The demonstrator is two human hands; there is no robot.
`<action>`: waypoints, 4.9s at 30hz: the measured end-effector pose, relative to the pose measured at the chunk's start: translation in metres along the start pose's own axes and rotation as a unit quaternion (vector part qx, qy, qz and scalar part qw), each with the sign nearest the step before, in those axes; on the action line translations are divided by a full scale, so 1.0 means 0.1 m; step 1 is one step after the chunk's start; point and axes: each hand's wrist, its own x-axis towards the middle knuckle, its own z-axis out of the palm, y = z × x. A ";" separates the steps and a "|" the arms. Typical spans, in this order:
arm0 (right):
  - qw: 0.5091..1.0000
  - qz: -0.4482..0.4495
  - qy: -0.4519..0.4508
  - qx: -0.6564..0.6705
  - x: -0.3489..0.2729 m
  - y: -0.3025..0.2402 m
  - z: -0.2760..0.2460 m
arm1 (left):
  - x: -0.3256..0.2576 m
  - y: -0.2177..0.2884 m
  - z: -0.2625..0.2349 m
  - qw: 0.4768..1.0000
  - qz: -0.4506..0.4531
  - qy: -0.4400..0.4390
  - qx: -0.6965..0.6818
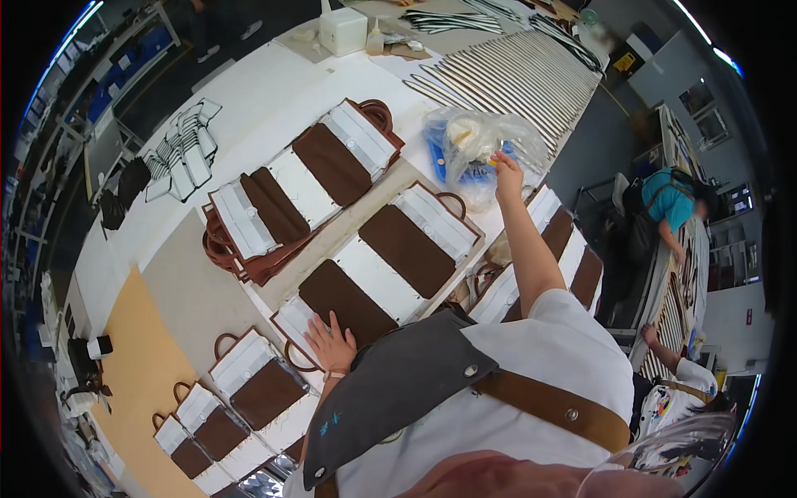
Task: The person applies glue to the edges of brown fabric panels on white bag bodies using a brush. They then attach a small metal clasp to the glued area and press it into place. The person repeats this process for multiple bags on the table.
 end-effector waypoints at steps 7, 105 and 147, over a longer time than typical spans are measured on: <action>0.999 0.014 0.009 -0.035 0.19 -0.05 -0.03 | 0.01 0.02 -0.03 1.000 0.008 0.002 -0.004; 0.823 0.439 -0.223 0.285 -1.16 0.87 0.51 | 3.47 1.95 0.61 0.899 0.430 -0.002 -0.080; 0.832 0.453 -0.250 0.198 -1.07 1.04 0.53 | 0.47 -0.10 -0.47 0.995 -0.066 0.067 -0.030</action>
